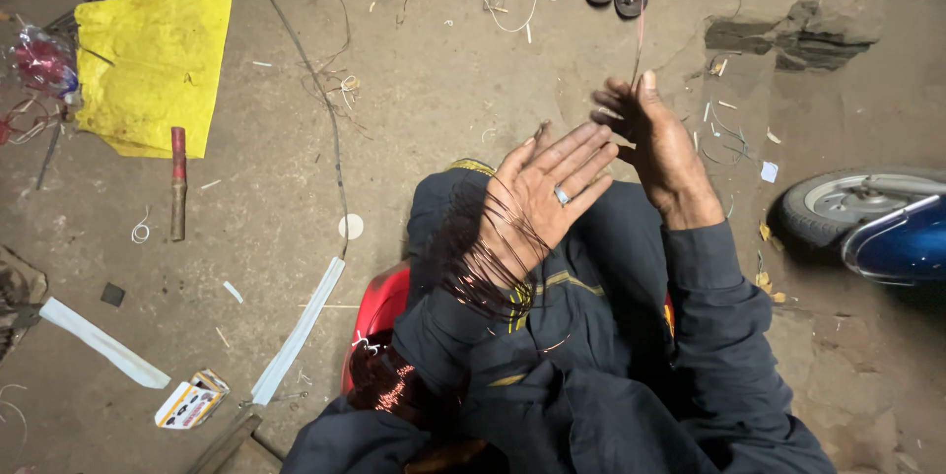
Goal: The person sits cross-legged on a red chair and winds a copper wire around their left hand to form a coil. They repeatedly wrap the wire, then pass the coil to another person who cuts it with scissors. The person then resumes winding the wire around their hand.
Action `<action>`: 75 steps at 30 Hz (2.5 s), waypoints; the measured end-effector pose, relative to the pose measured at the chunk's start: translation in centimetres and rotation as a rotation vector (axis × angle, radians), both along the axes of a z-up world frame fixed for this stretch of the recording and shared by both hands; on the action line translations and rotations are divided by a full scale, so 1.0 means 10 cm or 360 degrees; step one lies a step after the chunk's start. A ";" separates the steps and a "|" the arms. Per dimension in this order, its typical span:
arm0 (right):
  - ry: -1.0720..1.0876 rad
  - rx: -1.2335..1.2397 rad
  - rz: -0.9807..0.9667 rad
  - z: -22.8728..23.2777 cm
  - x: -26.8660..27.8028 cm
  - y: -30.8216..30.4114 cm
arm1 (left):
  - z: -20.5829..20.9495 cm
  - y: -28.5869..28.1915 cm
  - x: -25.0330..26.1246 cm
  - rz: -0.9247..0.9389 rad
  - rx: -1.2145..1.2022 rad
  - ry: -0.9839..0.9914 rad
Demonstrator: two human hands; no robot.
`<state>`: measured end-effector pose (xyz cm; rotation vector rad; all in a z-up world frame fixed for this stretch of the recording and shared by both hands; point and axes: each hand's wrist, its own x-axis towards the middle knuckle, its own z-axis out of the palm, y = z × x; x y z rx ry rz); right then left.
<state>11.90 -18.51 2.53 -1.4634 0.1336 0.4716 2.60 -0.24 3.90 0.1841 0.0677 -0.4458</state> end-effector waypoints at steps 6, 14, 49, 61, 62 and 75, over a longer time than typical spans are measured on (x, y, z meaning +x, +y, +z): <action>0.0030 0.0062 0.0060 -0.05 -0.01 0.01 | -0.03 -0.02 -0.01 -0.0019 -0.0044 -0.0030; -0.0011 0.0207 0.0283 0.21 -0.07 0.04 | -0.05 -0.02 0.00 -0.0009 0.0005 0.0103; 0.0210 0.0874 0.0162 -0.75 0.08 -0.14 | -0.13 0.13 -0.10 -0.0088 -0.0182 -0.0013; 0.0292 0.0480 -0.0466 -0.97 0.21 -0.12 | -0.19 0.15 -0.06 -0.0109 -0.0179 0.0047; 0.0279 0.0475 -0.0432 -0.99 0.19 -0.12 | -0.19 0.13 -0.07 -0.0084 -0.0144 0.0059; 0.0250 0.0517 -0.0235 -0.76 0.19 -0.14 | -0.06 0.11 -0.07 -0.0047 -0.0145 -0.0070</action>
